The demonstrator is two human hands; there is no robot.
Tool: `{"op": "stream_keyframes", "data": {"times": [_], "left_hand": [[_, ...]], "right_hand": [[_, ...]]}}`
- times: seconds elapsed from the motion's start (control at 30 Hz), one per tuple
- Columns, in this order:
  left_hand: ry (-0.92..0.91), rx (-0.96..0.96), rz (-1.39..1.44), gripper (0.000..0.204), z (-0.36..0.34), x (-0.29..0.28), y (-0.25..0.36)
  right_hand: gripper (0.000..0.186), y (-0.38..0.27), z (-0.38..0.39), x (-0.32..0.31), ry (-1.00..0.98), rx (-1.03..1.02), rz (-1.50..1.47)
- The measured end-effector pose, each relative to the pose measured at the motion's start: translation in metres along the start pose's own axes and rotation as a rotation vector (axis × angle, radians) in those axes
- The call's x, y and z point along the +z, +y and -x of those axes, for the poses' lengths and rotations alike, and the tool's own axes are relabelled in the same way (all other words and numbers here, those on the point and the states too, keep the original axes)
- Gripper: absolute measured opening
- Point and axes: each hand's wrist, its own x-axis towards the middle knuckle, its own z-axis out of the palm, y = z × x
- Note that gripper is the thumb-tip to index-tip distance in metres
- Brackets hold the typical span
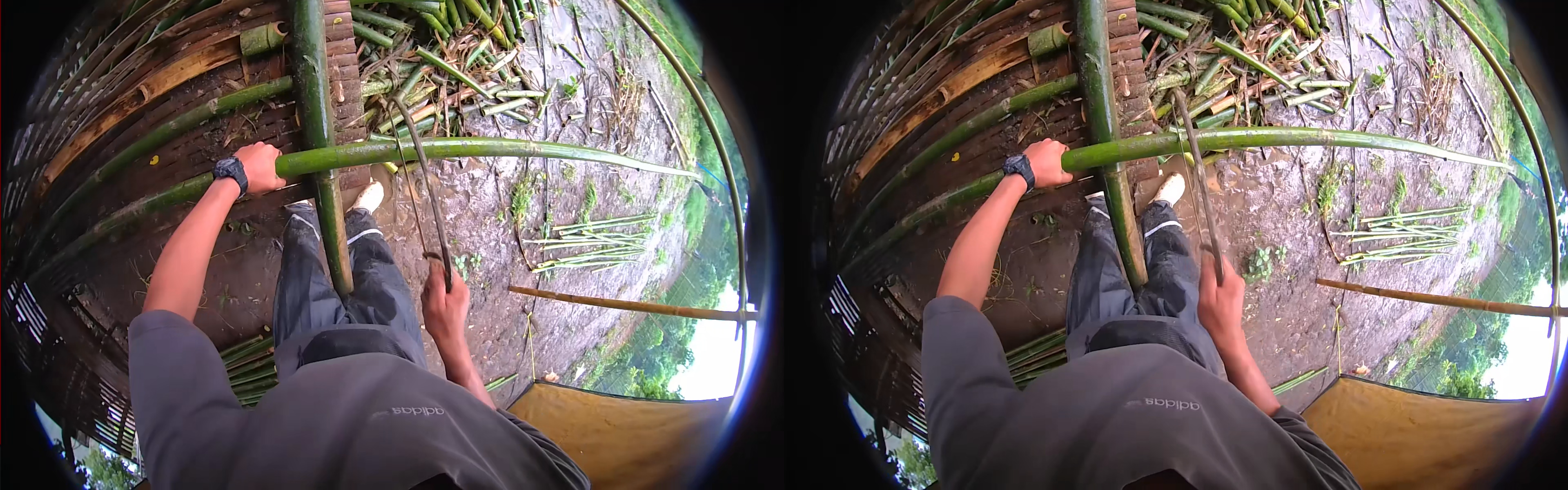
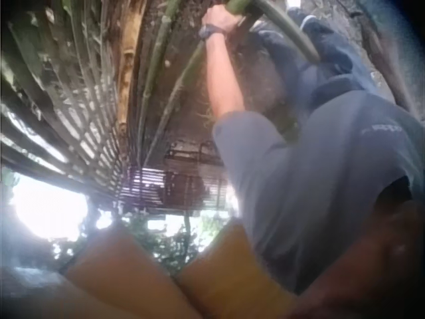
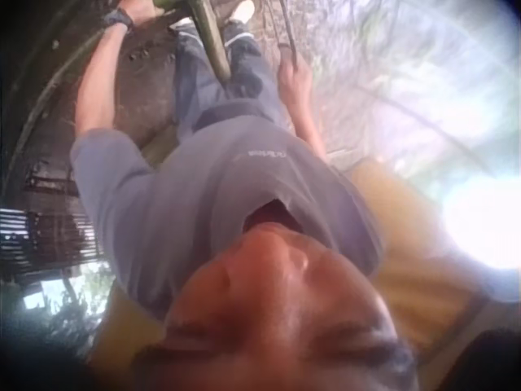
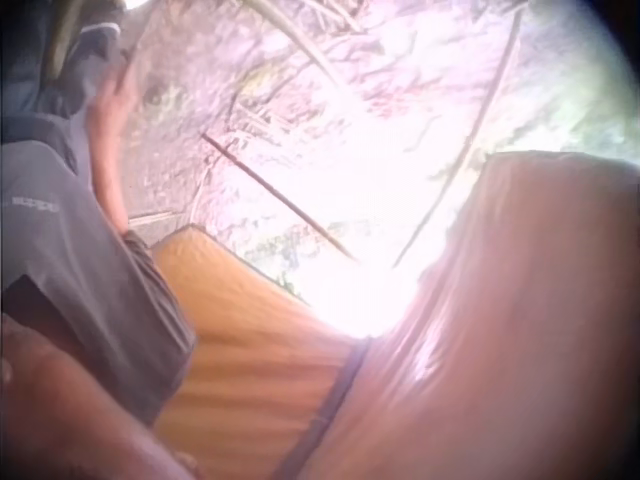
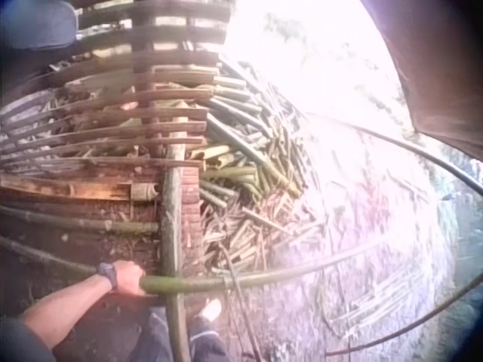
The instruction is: The person uses a hand saw to cut through bamboo poles and then slides the cut sections into a large woven bamboo frame.
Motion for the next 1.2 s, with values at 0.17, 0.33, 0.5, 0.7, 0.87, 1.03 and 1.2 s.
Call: {"op": "stream_keyframes", "data": {"times": [0.17,0.33,0.5,0.7,0.87,1.03,1.2], "left_hand": [[-0.015,0.052,0.034,0.041,-0.009,-0.004,0.005],[0.244,0.145,-0.194,0.051,-0.001,0.013,-0.001],[0.863,0.253,-0.462,0.033,0.004,0.058,-0.003],[0.641,-0.047,-0.198,0.032,0.001,0.050,0.010],[0.521,-0.091,-0.215,0.035,0.004,0.035,0.020],[0.484,-0.112,-0.220,0.036,0.012,0.039,0.009],[0.706,0.023,-0.245,0.035,0.000,0.052,0.003]], "right_hand": [[0.037,-0.016,-0.096,0.036,0.011,-0.168,0.063],[0.044,-0.024,-0.116,0.070,0.078,-0.269,0.057],[0.045,-0.030,-0.119,0.075,0.042,-0.254,0.008],[0.043,0.004,-0.122,0.084,0.104,-0.368,-0.056],[0.044,-0.021,-0.126,0.067,0.017,-0.246,-0.062],[0.030,-0.016,-0.017,-0.008,-0.080,0.045,0.091],[0.035,-0.038,-0.079,0.020,-0.075,-0.059,0.170]]}}
